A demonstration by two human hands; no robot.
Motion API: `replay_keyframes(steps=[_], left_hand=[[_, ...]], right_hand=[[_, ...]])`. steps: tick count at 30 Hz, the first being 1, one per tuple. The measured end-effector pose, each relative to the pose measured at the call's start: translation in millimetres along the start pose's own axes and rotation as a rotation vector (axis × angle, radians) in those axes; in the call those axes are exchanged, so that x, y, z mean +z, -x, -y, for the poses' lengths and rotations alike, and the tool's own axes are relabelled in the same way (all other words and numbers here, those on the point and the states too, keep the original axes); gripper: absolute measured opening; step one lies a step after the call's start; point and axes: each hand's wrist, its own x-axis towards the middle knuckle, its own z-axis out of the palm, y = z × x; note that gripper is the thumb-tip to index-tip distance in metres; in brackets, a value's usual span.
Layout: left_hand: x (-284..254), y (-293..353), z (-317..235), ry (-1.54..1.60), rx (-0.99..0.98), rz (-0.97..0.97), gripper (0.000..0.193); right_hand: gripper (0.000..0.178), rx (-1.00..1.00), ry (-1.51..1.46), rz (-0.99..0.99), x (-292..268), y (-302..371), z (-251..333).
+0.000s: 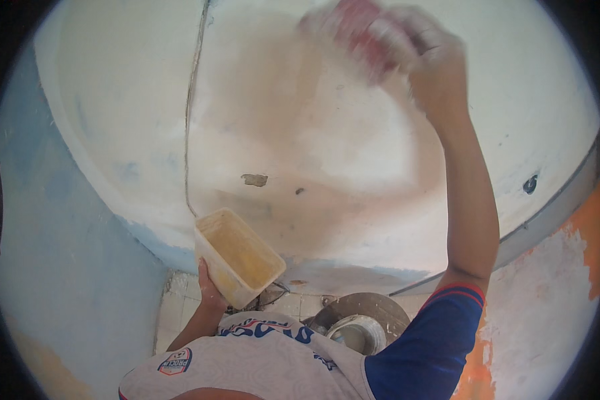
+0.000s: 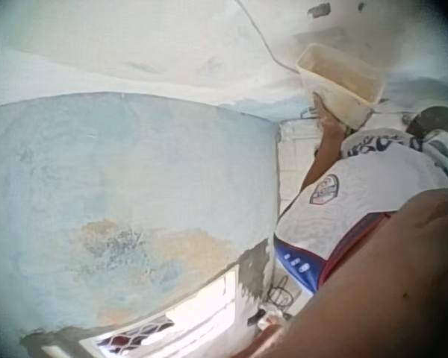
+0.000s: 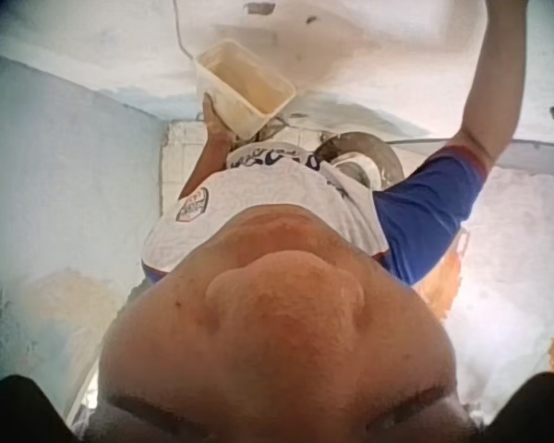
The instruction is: The person applies a white filler compound to a wall using a red trowel, repeatedly picking up more compound from a plastic container held in the left hand and smoothing it over cracks and uneven surfaces on the wall.
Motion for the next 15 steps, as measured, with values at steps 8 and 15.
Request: replay_keyframes(steps=[8,15], left_hand=[[1.3,-0.2,-0.4,0.035,-0.016,0.013,0.074],[11.3,-4.7,-6.5,0.011,-0.052,0.024,0.074]], right_hand=[[0.019,0.020,0.005,-0.115,1.0,-8.2,-4.9],[0.017,-0.338,0.278,-0.030,13.1,0.2,-23.2]])
